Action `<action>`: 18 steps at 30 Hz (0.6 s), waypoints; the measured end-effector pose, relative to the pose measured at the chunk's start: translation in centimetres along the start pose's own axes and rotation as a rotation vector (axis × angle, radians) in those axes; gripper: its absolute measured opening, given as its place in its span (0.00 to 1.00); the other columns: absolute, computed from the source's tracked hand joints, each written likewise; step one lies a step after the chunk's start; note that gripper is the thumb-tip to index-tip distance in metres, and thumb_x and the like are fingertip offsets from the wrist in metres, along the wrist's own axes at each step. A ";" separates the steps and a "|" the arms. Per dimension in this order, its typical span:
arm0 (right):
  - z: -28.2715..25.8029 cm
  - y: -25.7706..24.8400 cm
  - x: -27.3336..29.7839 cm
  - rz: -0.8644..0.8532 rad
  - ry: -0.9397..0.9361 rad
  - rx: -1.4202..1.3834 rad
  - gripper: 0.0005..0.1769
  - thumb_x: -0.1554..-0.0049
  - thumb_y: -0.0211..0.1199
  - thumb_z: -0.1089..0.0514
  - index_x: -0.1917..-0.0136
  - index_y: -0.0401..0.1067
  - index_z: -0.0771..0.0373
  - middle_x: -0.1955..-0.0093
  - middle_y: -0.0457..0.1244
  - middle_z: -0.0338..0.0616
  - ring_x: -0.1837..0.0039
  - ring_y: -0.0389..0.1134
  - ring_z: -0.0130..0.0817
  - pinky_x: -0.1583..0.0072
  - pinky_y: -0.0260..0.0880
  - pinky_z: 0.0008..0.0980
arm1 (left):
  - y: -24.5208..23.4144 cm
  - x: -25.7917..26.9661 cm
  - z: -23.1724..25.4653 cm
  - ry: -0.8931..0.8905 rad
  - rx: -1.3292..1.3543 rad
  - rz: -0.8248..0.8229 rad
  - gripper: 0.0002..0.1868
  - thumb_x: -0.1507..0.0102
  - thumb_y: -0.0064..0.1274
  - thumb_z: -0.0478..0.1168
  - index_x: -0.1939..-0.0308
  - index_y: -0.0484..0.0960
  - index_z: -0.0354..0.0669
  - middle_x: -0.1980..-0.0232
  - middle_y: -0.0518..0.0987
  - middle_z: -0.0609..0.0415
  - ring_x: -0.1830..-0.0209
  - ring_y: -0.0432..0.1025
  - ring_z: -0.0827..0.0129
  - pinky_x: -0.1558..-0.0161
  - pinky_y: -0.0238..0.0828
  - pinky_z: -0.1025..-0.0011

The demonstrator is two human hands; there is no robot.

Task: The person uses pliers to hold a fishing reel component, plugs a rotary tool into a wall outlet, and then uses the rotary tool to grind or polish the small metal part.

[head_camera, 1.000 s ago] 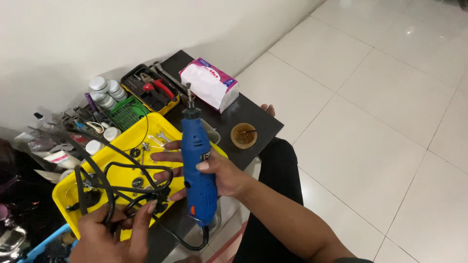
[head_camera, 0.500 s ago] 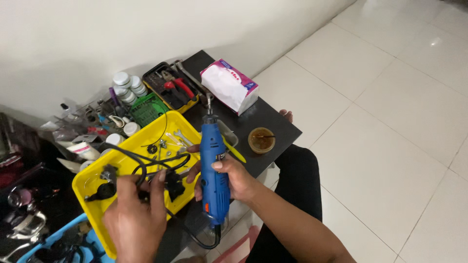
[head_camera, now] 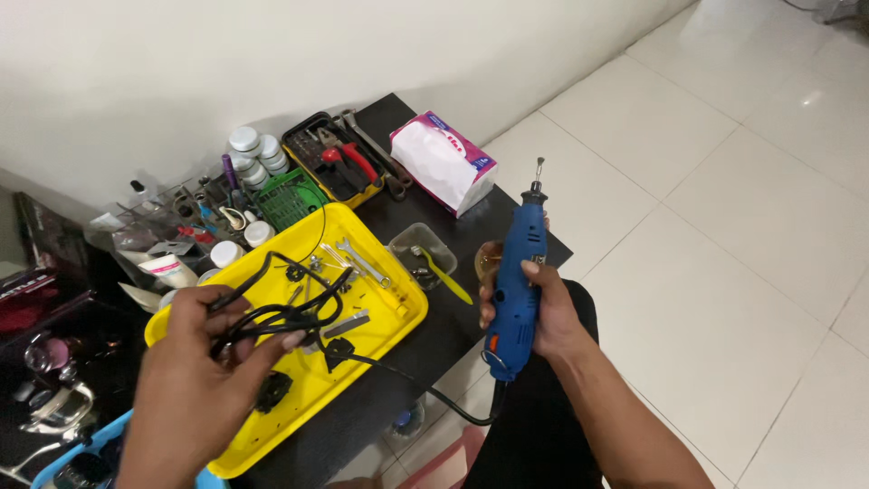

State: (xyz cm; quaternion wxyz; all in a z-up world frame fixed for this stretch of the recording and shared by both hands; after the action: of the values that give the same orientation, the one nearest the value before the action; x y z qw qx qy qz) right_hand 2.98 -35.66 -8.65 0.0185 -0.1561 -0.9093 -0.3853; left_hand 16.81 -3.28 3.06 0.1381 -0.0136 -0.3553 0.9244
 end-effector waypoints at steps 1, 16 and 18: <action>-0.3 -0.9 0.2 0.063 0.008 0.032 0.39 0.50 0.63 0.40 0.32 0.66 0.63 0.57 0.66 0.56 0.63 0.69 0.43 0.57 0.73 0.45 | -1.1 -0.2 0.7 0.098 -0.081 0.062 0.35 0.49 0.72 0.46 0.43 0.71 0.44 0.48 0.85 0.51 0.62 0.78 0.71 0.56 0.75 0.69; 4.0 3.1 -1.0 -0.420 -0.008 -0.057 0.35 0.47 0.68 0.44 0.35 0.59 0.61 0.55 0.68 0.71 0.56 0.72 0.56 0.51 0.73 0.49 | 2.6 -1.6 19.0 0.372 -0.104 -0.416 0.20 0.28 0.41 0.55 0.60 0.82 0.48 0.78 0.70 0.56 0.78 0.62 0.70 0.71 0.55 0.67; 4.6 3.0 -1.5 -0.481 0.001 -0.063 0.30 0.46 0.65 0.42 0.38 0.63 0.60 0.54 0.67 0.75 0.57 0.70 0.58 0.50 0.71 0.50 | 2.7 -2.3 20.0 0.369 -0.068 -0.454 0.22 0.28 0.40 0.56 0.61 0.84 0.48 0.77 0.70 0.57 0.76 0.65 0.71 0.71 0.58 0.69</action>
State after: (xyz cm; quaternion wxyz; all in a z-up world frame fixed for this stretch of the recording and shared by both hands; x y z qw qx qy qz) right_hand 5.69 -30.84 -9.96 -0.0780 0.0645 -0.9078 -0.4071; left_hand 15.83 -18.89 16.07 0.4032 -0.1063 -0.3487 0.8394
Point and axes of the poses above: each hand's wrist, its own x-axis away from the middle knuckle, its own y-axis out of the palm, z = x × y, the point moved 7 cm from there along -x, towards the middle knuckle
